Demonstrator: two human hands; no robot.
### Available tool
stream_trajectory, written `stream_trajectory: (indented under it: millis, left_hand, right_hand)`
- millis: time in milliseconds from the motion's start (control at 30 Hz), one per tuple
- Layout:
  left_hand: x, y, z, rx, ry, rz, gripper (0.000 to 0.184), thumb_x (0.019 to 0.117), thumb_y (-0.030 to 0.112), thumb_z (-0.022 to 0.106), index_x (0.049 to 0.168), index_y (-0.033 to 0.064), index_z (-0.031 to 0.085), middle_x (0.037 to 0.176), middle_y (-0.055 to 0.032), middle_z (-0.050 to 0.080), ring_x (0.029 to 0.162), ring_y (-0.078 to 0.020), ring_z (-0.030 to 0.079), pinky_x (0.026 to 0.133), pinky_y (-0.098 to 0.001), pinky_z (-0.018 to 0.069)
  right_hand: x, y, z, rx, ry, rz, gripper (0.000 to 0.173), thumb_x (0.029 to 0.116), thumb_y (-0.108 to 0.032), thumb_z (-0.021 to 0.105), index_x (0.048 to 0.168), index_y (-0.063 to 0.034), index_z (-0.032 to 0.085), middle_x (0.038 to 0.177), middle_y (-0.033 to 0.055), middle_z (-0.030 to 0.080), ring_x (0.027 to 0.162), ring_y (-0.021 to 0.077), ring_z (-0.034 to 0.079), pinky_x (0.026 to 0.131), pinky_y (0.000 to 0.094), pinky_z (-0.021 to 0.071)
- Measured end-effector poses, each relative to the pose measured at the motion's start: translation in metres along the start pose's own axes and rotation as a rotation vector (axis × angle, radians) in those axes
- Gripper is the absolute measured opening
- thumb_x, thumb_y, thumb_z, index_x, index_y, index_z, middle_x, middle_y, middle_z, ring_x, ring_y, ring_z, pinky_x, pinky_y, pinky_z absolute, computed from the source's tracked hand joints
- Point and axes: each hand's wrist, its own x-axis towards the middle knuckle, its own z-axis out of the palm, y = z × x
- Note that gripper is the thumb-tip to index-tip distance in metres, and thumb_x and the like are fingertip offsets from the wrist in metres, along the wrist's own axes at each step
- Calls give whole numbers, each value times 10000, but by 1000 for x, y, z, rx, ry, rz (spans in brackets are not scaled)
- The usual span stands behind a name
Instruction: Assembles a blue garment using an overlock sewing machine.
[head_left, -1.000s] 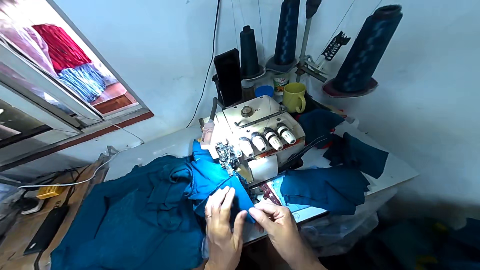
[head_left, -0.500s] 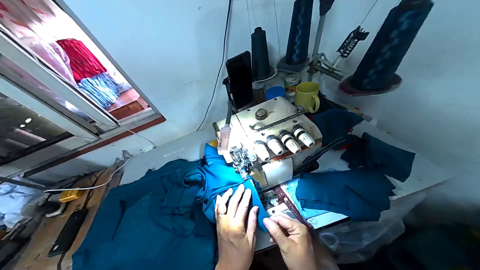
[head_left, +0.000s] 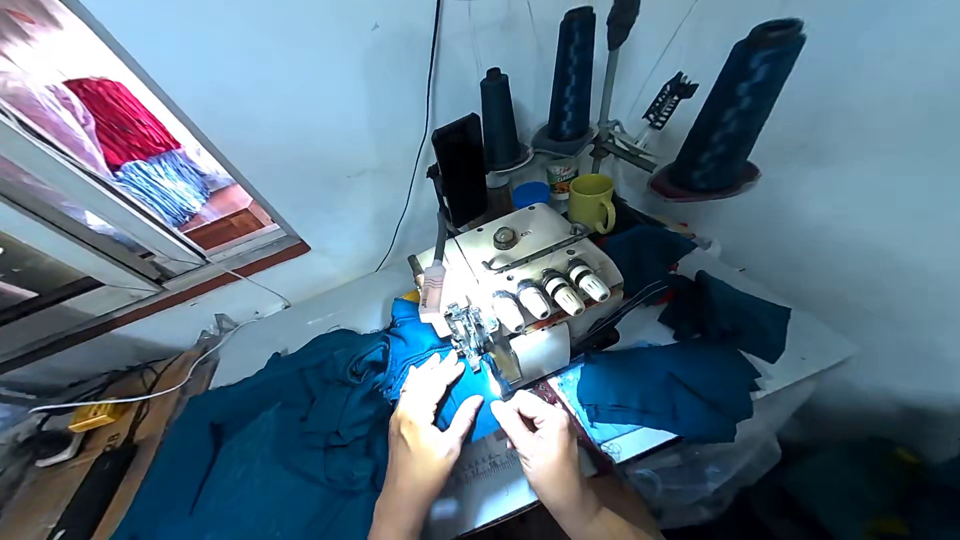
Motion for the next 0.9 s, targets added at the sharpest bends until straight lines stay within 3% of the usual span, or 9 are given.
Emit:
stream_trajectory:
  millis: [167,267,467,667,833,900]
  left_hand:
    - [14,-17,-2,-49,-35,-11,446,892,460,707,1227,168,739,1332,21,680,1362,-156,541,1161,-415,415]
    - [20,-25,-3,-102,-56,-40,446,886,452,723,1229,168,740,1344,16,670,1367,-149,531,1150,-401,429]
    - [36,-34,-9,-153,-131,-62,451,886,438,735,1239,156,732,1358,45,659,1383,-125,506,1195,-414,368]
    - [45,-38,-11,-196,-150,-120,442,859,369,781,1221,119,733,1370,-6,647,1391,-152,492,1172,-395,386]
    - [60,-42,-8,-144,-98,-135,307,914,230,735,1173,65,756,1412,-77,619,1416,-275,452,1172,-474,342]
    - [67,-41,-5,-61,-9,-133,223,934,162,720,1118,50,778,1389,-132,620,1353,-355,483,1133,-532,355]
  right_hand:
    - [19,-2,8,-101,32,88,386,901,-191,718,574,-132,522,544,-97,433,504,-35,408,507,155,341]
    - [26,-4,9,-134,22,135,464,901,-204,723,532,-158,446,517,-105,382,479,-18,363,489,182,307]
    - [35,-7,9,-135,-26,216,496,903,-163,716,507,-169,418,500,-105,386,472,-10,364,492,202,309]
    - [39,-3,12,-126,-39,189,496,917,-167,680,502,-170,408,490,-105,381,459,-12,356,478,203,300]
    - [38,-2,12,-142,-27,183,495,934,-167,668,514,-168,408,496,-102,367,458,-9,348,474,199,293]
    - [32,0,10,-119,-16,192,440,950,-144,641,550,-148,458,511,-94,395,461,-9,389,477,190,335]
